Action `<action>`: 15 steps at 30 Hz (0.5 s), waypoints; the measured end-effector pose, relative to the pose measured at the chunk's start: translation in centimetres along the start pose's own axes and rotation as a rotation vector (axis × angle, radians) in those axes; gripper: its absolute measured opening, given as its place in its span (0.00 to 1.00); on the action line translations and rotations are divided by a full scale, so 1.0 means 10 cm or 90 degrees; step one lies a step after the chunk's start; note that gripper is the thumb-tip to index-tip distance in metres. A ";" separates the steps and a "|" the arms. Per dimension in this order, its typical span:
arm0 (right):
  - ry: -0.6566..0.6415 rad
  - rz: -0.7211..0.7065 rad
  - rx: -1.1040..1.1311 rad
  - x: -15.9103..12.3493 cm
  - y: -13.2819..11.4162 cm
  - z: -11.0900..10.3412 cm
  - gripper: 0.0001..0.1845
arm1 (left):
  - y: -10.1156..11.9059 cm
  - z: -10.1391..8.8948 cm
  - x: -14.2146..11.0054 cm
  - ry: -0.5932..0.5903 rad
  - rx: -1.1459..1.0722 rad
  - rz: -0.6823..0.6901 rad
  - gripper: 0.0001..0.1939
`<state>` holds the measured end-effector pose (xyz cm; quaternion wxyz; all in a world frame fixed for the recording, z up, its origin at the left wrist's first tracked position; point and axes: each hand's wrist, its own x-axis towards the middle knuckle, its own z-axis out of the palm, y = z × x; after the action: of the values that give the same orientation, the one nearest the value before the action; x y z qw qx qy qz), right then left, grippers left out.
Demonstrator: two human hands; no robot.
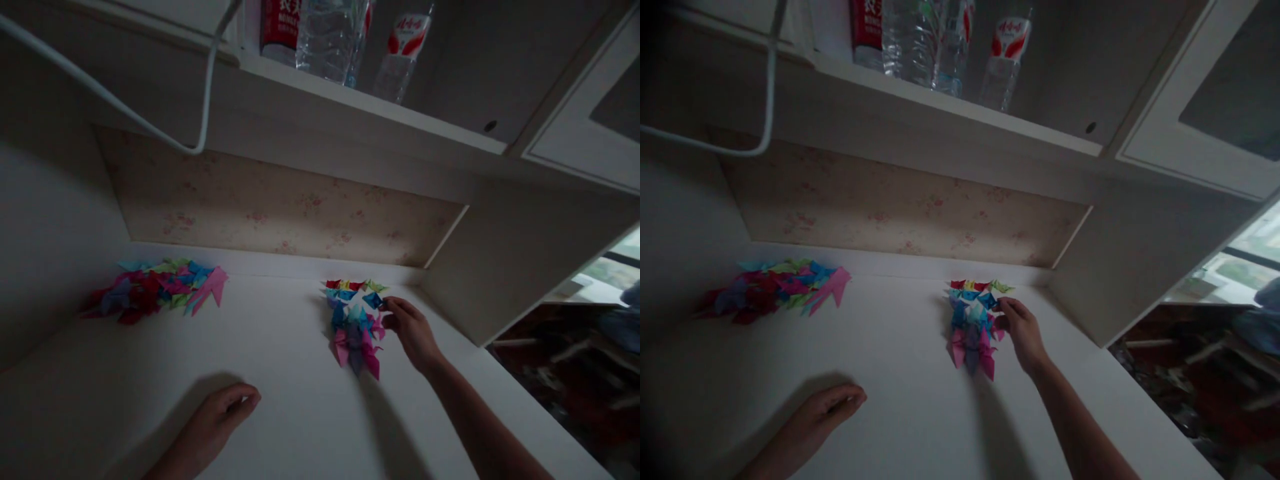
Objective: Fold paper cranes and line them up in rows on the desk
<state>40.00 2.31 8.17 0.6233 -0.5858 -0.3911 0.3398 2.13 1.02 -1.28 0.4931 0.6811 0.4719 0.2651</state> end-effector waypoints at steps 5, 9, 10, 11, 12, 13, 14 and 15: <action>0.035 0.079 -0.118 0.79 0.30 -0.30 0.12 | 0.01 0.00 0.02 0.020 -0.010 -0.031 0.18; 0.035 0.133 -0.174 1.14 0.55 -0.38 0.06 | -0.03 0.01 0.03 0.026 -0.008 -0.034 0.19; 0.035 0.143 -0.187 1.20 0.59 -0.39 0.06 | -0.04 0.01 0.03 0.026 -0.006 -0.031 0.19; 0.033 0.152 -0.200 1.26 0.63 -0.40 0.06 | -0.05 0.02 0.03 0.027 -0.005 -0.031 0.19; 0.030 0.160 -0.213 1.30 0.66 -0.41 0.06 | -0.05 0.02 0.04 0.028 -0.006 -0.034 0.19; 0.025 0.166 -0.225 1.34 0.68 -0.41 0.07 | -0.05 0.02 0.04 0.030 -0.009 -0.039 0.19; 0.021 0.166 -0.237 1.38 0.71 -0.40 0.08 | -0.04 0.03 0.04 0.031 -0.011 -0.045 0.20; 0.019 0.159 -0.246 1.41 0.73 -0.39 0.10 | -0.03 0.03 0.04 0.032 -0.015 -0.051 0.20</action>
<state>50.21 13.51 2.10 0.4583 -0.7431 -0.3642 0.3243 2.38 1.27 -1.66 0.4992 0.6493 0.5076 0.2675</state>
